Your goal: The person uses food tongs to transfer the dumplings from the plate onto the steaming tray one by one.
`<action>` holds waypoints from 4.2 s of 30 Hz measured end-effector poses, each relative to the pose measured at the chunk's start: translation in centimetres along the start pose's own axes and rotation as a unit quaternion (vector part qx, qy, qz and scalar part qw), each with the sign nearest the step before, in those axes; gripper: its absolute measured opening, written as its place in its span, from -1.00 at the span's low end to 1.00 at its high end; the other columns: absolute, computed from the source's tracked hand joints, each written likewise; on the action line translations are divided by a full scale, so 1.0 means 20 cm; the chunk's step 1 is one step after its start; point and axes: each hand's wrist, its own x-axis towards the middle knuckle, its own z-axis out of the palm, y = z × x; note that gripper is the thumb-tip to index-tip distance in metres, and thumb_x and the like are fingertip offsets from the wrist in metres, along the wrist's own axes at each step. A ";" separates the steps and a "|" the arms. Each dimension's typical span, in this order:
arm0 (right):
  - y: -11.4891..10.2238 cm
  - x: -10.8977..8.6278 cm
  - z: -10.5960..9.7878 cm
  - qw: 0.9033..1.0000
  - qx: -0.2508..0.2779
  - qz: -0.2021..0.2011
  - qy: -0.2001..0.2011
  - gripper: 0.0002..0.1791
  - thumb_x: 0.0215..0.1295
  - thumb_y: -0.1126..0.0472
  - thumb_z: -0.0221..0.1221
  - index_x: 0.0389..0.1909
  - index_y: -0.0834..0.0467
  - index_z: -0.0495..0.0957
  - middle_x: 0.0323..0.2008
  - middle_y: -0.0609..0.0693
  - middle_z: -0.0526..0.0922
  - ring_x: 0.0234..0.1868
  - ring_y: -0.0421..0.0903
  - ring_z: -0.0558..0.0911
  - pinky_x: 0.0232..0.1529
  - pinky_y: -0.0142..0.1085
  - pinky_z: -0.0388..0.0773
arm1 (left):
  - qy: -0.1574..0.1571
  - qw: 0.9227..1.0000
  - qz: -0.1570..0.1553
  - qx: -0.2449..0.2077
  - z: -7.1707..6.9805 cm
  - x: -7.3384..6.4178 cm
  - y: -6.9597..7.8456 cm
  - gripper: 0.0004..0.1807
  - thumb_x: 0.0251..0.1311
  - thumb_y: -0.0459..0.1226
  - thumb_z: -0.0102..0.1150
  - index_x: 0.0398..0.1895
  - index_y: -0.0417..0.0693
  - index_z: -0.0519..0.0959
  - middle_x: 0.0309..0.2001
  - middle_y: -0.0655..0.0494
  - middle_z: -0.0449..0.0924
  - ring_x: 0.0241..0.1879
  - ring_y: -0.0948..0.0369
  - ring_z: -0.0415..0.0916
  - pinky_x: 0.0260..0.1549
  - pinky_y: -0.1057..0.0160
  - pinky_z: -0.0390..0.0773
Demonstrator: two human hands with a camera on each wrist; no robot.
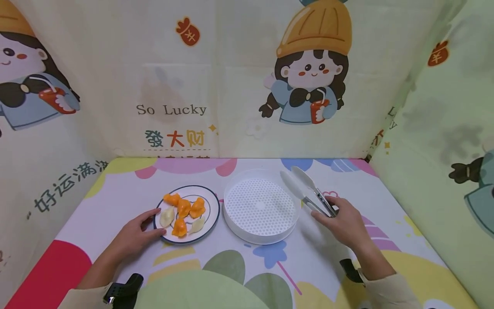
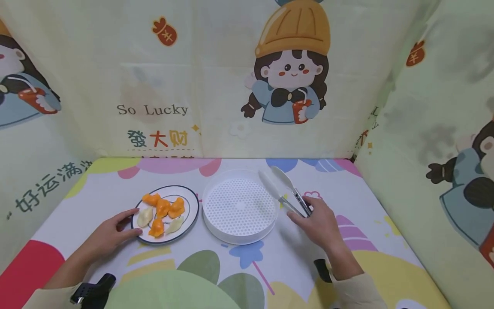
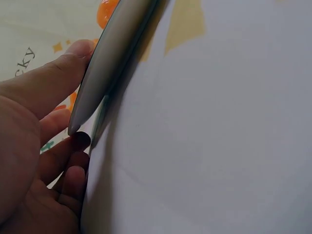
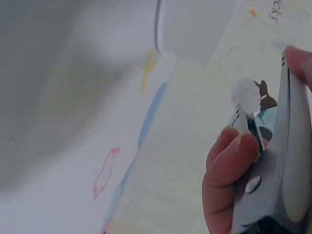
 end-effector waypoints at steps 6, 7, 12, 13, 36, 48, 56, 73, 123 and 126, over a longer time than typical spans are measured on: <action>-0.10 0.03 0.03 0.998 0.002 -0.061 -0.025 -0.20 0.15 -0.16 0.41 0.24 0.31 0.52 0.00 0.19 0.61 -0.18 0.04 0.54 -0.26 -0.16 0.49 | 0.000 1.000 0.005 0.000 -0.01 0.00 0.00 -0.03 0.14 0.17 0.35 0.47 -0.22 0.27 0.40 -0.48 0.16 0.36 -0.35 0.15 0.29 -0.29 0.23; -0.12 0.03 0.03 0.997 0.000 -0.074 -0.029 -0.21 0.14 -0.16 0.41 0.24 0.30 0.53 0.00 0.18 0.61 -0.15 0.03 0.55 -0.23 -0.14 0.50 | 0.000 1.000 0.005 0.001 -0.01 0.00 0.01 -0.03 0.14 0.16 0.36 0.47 -0.21 0.27 0.40 -0.47 0.16 0.36 -0.35 0.15 0.29 -0.29 0.22; -0.22 0.06 0.07 0.987 -0.001 -0.146 -0.059 -0.27 0.11 -0.09 0.45 0.22 0.26 0.55 0.06 0.13 0.61 -0.05 0.03 0.58 -0.09 -0.06 0.56 | -0.002 1.000 0.001 0.003 -0.01 0.00 0.01 -0.04 0.16 0.15 0.35 0.47 -0.21 0.26 0.41 -0.46 0.16 0.36 -0.34 0.15 0.30 -0.28 0.23; -0.24 0.07 0.08 0.985 0.001 -0.158 -0.067 -0.27 0.11 -0.08 0.45 0.21 0.25 0.55 0.06 0.11 0.61 -0.05 0.02 0.58 -0.08 -0.05 0.57 | -0.002 1.000 -0.001 0.002 -0.01 0.00 0.01 -0.04 0.16 0.15 0.35 0.48 -0.20 0.26 0.41 -0.46 0.16 0.36 -0.34 0.15 0.30 -0.28 0.23; -0.62 0.17 0.29 0.940 -0.071 -0.286 -0.172 -0.38 0.10 -0.02 0.46 0.16 0.14 0.60 0.03 -0.02 0.60 -0.01 -0.06 0.58 0.00 -0.13 0.56 | -0.004 1.000 -0.009 0.001 -0.01 0.00 0.00 -0.02 0.15 0.17 0.35 0.48 -0.19 0.24 0.41 -0.47 0.14 0.36 -0.35 0.14 0.29 -0.28 0.24; -0.76 0.16 0.38 0.936 -0.131 -0.246 -0.216 -0.39 0.14 -0.04 0.44 0.21 0.07 0.60 0.06 -0.04 0.60 0.01 -0.09 0.57 -0.02 -0.18 0.60 | -0.009 1.000 -0.011 -0.001 -0.02 0.00 0.01 -0.03 0.15 0.16 0.35 0.49 -0.16 0.24 0.42 -0.46 0.14 0.35 -0.35 0.16 0.28 -0.27 0.27; -0.79 0.16 0.40 0.933 -0.140 -0.249 -0.220 -0.50 0.18 -0.02 0.41 0.13 0.06 0.65 -0.03 -0.08 0.61 -0.13 -0.14 0.58 -0.12 -0.21 0.60 | -0.010 1.000 -0.008 0.001 -0.02 0.00 0.00 -0.04 0.15 0.17 0.34 0.49 -0.15 0.25 0.42 -0.46 0.13 0.36 -0.36 0.14 0.27 -0.29 0.26; -0.68 0.19 0.24 0.952 -0.071 -0.255 -0.153 -0.54 0.21 0.04 0.40 0.11 0.11 0.65 -0.08 -0.07 0.61 -0.17 -0.12 0.56 -0.14 -0.18 0.55 | -0.008 1.000 -0.014 -0.002 -0.01 0.00 0.01 -0.01 0.13 0.20 0.34 0.49 -0.16 0.25 0.43 -0.46 0.13 0.37 -0.35 0.11 0.29 -0.28 0.24; -0.17 0.36 0.09 0.986 -0.152 -0.041 -0.062 -0.39 0.32 0.00 0.26 0.26 0.30 0.49 0.13 0.29 0.49 -0.01 0.23 0.55 -0.13 0.14 0.57 | 0.000 1.000 -0.015 -0.010 0.01 -0.01 0.00 -0.01 0.13 0.18 0.35 0.49 -0.17 0.24 0.43 -0.45 0.12 0.39 -0.36 0.07 0.30 -0.31 0.20; -0.17 0.36 0.09 0.987 -0.146 -0.036 -0.058 -0.36 0.31 -0.01 0.28 0.27 0.31 0.47 0.14 0.31 0.48 0.00 0.24 0.54 -0.11 0.13 0.57 | 0.000 1.000 -0.018 -0.011 0.01 -0.02 0.00 -0.01 0.12 0.18 0.36 0.49 -0.16 0.24 0.43 -0.44 0.12 0.39 -0.35 0.07 0.29 -0.31 0.21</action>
